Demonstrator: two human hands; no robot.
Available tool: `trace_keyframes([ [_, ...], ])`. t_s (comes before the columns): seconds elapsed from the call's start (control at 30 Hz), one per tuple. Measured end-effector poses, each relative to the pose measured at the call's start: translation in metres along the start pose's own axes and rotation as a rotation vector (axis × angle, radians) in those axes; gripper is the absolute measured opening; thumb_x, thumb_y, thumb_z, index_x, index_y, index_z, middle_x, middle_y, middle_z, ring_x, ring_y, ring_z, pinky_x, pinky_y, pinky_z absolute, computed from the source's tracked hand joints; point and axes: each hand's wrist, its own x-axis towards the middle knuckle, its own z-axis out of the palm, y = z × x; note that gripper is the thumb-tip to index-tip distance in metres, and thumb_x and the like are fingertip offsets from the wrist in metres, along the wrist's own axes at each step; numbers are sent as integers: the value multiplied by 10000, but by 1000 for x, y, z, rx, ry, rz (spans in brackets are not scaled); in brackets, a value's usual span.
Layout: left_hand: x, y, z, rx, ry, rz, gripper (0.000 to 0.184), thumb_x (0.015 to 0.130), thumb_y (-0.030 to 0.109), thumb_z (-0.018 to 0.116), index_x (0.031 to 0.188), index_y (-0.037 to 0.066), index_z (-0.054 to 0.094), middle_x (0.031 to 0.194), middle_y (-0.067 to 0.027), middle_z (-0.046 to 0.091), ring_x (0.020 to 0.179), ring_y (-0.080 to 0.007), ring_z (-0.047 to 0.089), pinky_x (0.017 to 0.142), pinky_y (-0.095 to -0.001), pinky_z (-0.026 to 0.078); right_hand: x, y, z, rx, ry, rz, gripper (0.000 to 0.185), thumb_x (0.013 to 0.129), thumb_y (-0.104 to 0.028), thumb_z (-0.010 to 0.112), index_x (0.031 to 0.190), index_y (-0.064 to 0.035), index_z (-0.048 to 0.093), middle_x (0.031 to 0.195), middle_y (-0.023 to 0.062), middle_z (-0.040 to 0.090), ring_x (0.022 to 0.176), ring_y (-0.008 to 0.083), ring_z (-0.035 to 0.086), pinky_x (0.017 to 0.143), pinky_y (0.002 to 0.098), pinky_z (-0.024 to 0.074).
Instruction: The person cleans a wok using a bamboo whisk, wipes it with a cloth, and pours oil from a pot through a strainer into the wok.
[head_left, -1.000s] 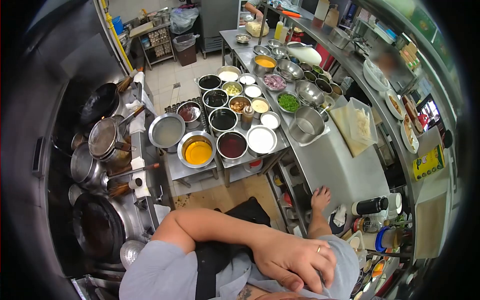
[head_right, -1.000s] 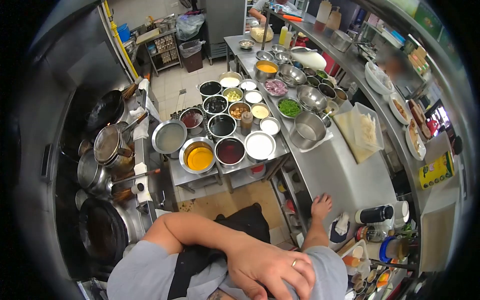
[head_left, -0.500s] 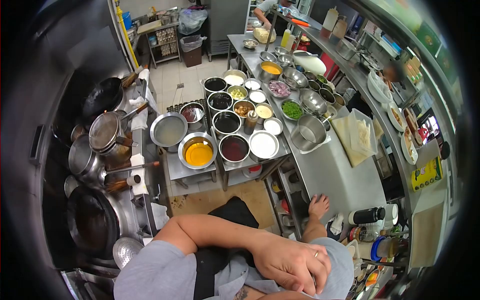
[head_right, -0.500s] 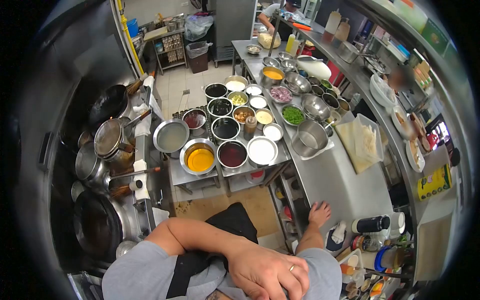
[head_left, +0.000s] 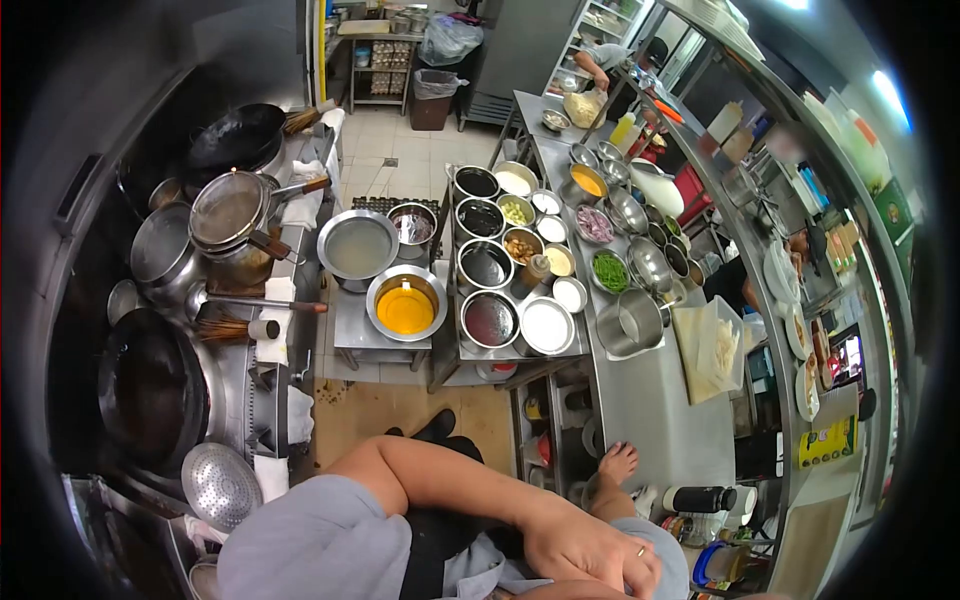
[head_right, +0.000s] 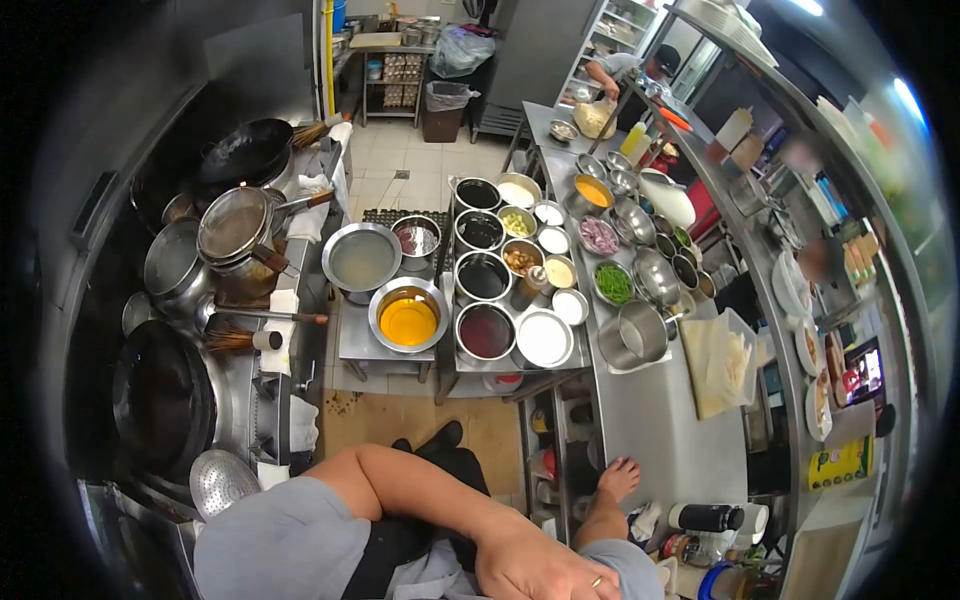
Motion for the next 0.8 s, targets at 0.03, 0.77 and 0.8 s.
trace_keyframes([
  [0.03, -2, 5, 0, 40, 5, 52, 486, 1073, 378, 400, 1028, 4, 708, 1187, -214, 631, 1133, -411, 558, 957, -506, 406, 1, 0, -3, -7, -1, -2, 483, 1008, -459, 449, 1334, -110, 522, 1435, 153, 478, 1303, 365, 459, 1059, 535, 390],
  [0.77, -4, 74, 21, 223, 60, 237, 431, 1047, 363, 495, 1054, -7, 718, 1142, -209, 652, 1046, -407, 601, 882, -494, 469, 73, 11, -8, 43, -903, -208, 783, 808, -640, 682, 1329, -59, 617, 1236, 220, 661, 1066, 360, 665, 863, 455, 557],
  [0.8, -10, 74, 24, 198, 45, 230, 431, 1047, 363, 495, 1054, -7, 718, 1142, -209, 652, 1046, -407, 601, 882, -494, 469, 75, 11, -4, 65, -903, -187, 783, 808, -640, 682, 1329, -59, 617, 1236, 220, 661, 1066, 360, 665, 863, 455, 557],
])
